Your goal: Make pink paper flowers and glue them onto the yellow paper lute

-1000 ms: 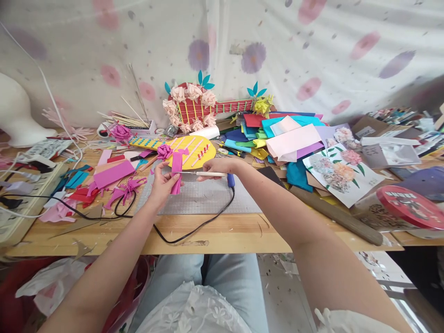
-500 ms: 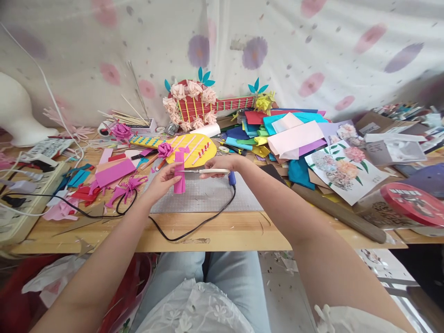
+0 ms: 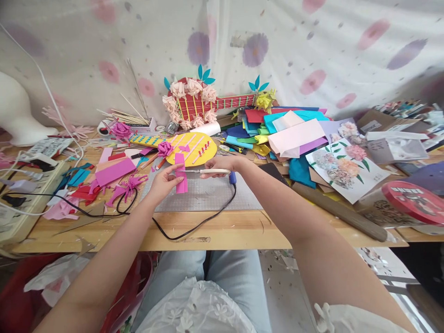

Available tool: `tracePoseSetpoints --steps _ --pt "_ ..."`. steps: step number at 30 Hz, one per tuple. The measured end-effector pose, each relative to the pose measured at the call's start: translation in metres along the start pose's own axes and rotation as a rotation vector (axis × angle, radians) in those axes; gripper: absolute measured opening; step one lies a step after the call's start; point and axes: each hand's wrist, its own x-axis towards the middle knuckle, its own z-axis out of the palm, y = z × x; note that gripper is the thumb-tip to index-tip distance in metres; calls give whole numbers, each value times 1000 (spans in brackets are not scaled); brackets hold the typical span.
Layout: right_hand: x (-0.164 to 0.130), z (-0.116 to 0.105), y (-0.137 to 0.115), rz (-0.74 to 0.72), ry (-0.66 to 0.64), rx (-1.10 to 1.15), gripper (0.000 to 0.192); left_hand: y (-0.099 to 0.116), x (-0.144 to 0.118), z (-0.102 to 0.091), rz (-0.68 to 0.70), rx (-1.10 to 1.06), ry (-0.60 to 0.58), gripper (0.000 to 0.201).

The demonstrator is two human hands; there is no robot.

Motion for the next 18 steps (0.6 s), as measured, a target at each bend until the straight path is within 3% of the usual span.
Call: tracePoseSetpoints --steps 8,14,18 --pt "-2 5 -5 -8 35 -85 51 -7 0 -5 -16 36 -38 55" --pt "-8 15 11 -35 73 -18 49 -13 -1 -15 -30 10 -13 60" --pt "-5 33 25 33 237 -178 45 -13 -4 -18 -38 -23 4 60"
